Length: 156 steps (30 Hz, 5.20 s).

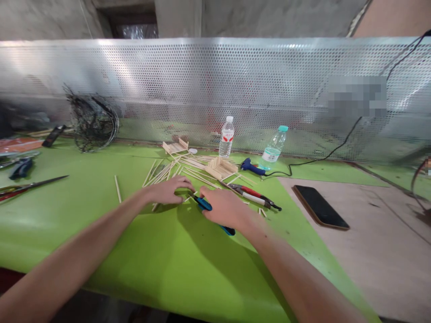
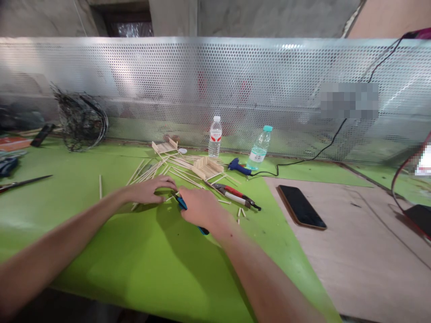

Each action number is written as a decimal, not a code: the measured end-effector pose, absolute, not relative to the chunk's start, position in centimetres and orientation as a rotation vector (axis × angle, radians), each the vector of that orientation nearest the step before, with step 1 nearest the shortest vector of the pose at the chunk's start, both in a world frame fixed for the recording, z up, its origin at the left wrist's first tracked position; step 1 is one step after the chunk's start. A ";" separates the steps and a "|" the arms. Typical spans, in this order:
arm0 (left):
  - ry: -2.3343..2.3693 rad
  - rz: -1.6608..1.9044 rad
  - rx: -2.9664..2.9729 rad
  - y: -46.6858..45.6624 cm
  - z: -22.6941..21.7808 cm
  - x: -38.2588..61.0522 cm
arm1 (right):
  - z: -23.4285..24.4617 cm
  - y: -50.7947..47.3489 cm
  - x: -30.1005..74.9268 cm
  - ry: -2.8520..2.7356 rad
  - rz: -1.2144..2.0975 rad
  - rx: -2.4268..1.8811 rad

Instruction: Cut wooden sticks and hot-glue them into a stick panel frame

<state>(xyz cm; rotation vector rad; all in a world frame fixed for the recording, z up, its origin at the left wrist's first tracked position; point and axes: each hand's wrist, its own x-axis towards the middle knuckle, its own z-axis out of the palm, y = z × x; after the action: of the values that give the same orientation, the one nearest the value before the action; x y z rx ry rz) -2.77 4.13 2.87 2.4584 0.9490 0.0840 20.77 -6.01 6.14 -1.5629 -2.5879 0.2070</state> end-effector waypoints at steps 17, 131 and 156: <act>0.925 -0.048 2.365 5.3 3.1 -2.9 | 6.0 -6.0 20.8 -2.601 0.234 -1.537; 0.940 0.032 2.358 4.3 3.2 -2.8 | 5.5 -5.9 20.5 -2.620 0.206 -1.478; 0.932 0.047 2.367 4.2 3.2 -2.7 | 5.5 -6.1 20.0 -2.607 0.201 -1.513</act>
<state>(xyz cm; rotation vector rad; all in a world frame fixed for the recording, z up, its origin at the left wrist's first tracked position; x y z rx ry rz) -2.71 4.23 3.22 2.3665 0.9323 0.0466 20.00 -6.06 5.54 -1.5130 -2.6075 0.2006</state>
